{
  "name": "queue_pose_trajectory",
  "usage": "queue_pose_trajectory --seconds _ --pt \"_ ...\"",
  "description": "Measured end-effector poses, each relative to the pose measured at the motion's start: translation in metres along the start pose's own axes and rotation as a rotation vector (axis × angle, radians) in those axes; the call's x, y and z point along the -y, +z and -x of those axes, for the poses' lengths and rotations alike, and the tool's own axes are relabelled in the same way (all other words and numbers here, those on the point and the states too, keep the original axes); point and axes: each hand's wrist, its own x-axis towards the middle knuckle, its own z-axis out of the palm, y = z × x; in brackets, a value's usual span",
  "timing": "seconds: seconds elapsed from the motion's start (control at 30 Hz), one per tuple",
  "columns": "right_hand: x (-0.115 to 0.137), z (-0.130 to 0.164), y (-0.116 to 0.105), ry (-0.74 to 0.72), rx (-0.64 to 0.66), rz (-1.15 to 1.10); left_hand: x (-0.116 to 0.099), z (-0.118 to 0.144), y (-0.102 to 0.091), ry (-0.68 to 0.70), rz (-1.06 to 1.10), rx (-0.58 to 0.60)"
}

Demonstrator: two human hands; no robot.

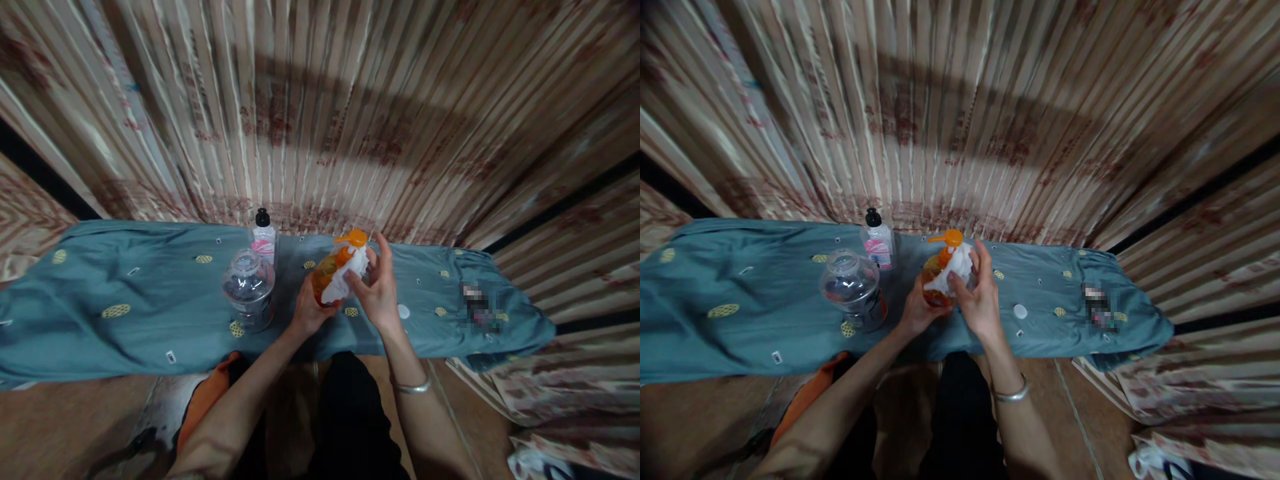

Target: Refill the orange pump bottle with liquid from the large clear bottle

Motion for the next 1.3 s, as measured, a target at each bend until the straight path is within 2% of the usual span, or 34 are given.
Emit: queue_pose_trajectory --seconds 0.07,0.17,0.23,0.37,0.43,0.5,0.57,0.67,0.73,0.8,0.97,1.03,1.1,1.17,1.3 --pt "-0.005 -0.012 0.007 -0.008 0.000 0.054 0.001 0.000 0.000 -0.002 -0.006 -0.006" --pt "-0.005 -0.035 0.007 0.018 0.089 0.268 0.004 -0.002 0.000 -0.010 -0.021 -0.019" --pt "-0.002 -0.051 0.005 0.021 0.162 0.315 0.007 -0.004 0.000 -0.015 -0.030 -0.024" --pt "-0.002 -0.076 0.006 0.124 0.393 0.135 0.009 -0.007 -0.001 -0.015 -0.037 -0.029" --pt "-0.005 -0.078 0.010 0.142 0.425 0.104 0.010 -0.008 -0.001 -0.009 -0.036 -0.031" --pt "-0.006 -0.070 0.017 0.075 0.299 0.214 0.011 -0.008 0.000 -0.002 -0.032 -0.032" --pt "-0.006 -0.056 0.027 -0.002 0.063 0.385 0.013 -0.006 0.003 0.005 -0.025 -0.031" --pt "-0.004 -0.035 0.043 -0.022 -0.247 0.524 0.015 -0.002 0.006 0.027 -0.010 -0.025" --pt "0.000 -0.027 0.049 -0.011 -0.315 0.547 0.016 0.000 0.005 0.040 -0.002 -0.022" --pt "0.004 -0.026 0.048 0.003 -0.236 0.502 0.016 0.002 0.003 0.041 -0.003 -0.026" --pt "0.005 -0.043 0.020 0.097 0.214 0.101 0.017 0.000 -0.005 0.023 0.003 -0.047" --pt "0.001 -0.051 0.010 0.147 0.315 -0.040 0.017 -0.002 -0.006 0.017 0.036 -0.021" --pt "-0.004 -0.056 0.009 0.174 0.336 -0.097 0.016 -0.003 -0.006 -0.001 0.087 0.019" --pt "-0.010 -0.055 0.015 0.161 0.236 -0.071 0.015 -0.003 -0.004 -0.033 0.143 0.046" --pt "-0.019 -0.031 0.044 0.101 -0.191 0.175 0.014 -0.005 0.004 -0.145 0.283 0.027"
